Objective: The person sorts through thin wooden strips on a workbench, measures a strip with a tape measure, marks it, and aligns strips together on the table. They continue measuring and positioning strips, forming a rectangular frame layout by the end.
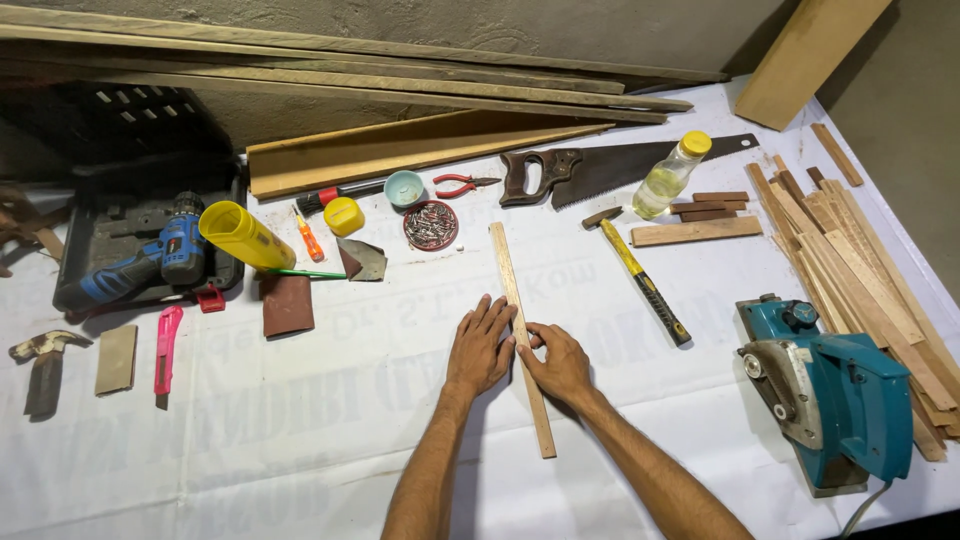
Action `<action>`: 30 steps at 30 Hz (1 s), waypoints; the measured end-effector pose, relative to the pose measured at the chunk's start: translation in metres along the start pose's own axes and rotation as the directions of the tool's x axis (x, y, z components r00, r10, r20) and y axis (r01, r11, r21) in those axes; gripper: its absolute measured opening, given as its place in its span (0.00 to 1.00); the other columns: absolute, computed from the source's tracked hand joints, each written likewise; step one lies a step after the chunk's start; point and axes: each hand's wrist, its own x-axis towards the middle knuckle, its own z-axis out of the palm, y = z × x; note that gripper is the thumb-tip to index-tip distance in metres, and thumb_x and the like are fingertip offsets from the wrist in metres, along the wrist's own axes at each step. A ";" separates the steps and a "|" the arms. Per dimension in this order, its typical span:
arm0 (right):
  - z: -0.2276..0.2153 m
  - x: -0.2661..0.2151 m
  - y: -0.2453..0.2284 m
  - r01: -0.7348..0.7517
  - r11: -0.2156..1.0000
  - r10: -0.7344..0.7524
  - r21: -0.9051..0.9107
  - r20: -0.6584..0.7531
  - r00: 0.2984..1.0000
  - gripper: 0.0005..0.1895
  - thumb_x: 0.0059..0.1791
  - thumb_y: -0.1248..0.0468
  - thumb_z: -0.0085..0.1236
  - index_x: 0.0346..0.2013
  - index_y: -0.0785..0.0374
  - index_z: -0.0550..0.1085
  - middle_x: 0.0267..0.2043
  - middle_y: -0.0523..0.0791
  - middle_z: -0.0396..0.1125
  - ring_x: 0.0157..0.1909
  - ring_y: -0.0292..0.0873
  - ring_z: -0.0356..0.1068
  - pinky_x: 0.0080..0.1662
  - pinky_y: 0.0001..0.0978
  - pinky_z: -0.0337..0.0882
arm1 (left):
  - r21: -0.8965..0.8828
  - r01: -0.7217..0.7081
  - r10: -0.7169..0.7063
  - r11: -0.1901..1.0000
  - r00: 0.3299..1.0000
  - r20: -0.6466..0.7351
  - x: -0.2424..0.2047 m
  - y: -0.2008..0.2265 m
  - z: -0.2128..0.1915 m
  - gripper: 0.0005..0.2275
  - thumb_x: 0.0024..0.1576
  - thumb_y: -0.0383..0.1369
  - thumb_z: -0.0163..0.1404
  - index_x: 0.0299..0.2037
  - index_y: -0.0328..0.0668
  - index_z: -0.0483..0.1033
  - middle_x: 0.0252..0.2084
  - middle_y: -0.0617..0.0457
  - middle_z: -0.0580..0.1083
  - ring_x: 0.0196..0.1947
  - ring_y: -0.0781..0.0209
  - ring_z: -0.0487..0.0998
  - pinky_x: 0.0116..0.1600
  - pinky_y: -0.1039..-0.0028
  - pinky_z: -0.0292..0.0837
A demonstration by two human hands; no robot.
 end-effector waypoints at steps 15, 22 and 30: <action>0.007 0.013 -0.007 -0.071 0.996 0.060 0.045 0.197 0.979 0.26 0.47 0.57 0.63 0.57 0.65 0.75 0.29 0.44 0.77 0.30 0.37 0.76 0.37 0.32 0.77 | -0.249 0.160 -0.178 0.955 0.983 -0.052 -0.040 0.004 -0.056 0.24 0.61 0.35 0.50 0.68 0.40 0.64 0.52 0.36 0.75 0.56 0.39 0.74 0.60 0.53 0.69; 0.051 0.005 -0.057 0.065 0.998 -0.068 0.019 0.241 0.968 0.26 0.48 0.56 0.64 0.56 0.65 0.73 0.26 0.45 0.75 0.28 0.38 0.75 0.37 0.33 0.76 | -0.129 0.111 -0.146 0.985 0.942 -0.303 -0.102 -0.051 -0.108 0.24 0.58 0.32 0.54 0.65 0.36 0.67 0.42 0.38 0.76 0.48 0.40 0.76 0.54 0.53 0.72; 0.114 -0.015 -0.187 0.486 0.861 -0.503 0.149 0.388 0.772 0.23 0.47 0.54 0.65 0.53 0.60 0.74 0.30 0.43 0.75 0.23 0.36 0.71 0.30 0.31 0.73 | 0.026 0.248 -0.189 0.968 0.798 -0.572 -0.185 -0.131 -0.204 0.24 0.55 0.34 0.58 0.61 0.37 0.71 0.47 0.43 0.76 0.54 0.45 0.72 0.59 0.54 0.66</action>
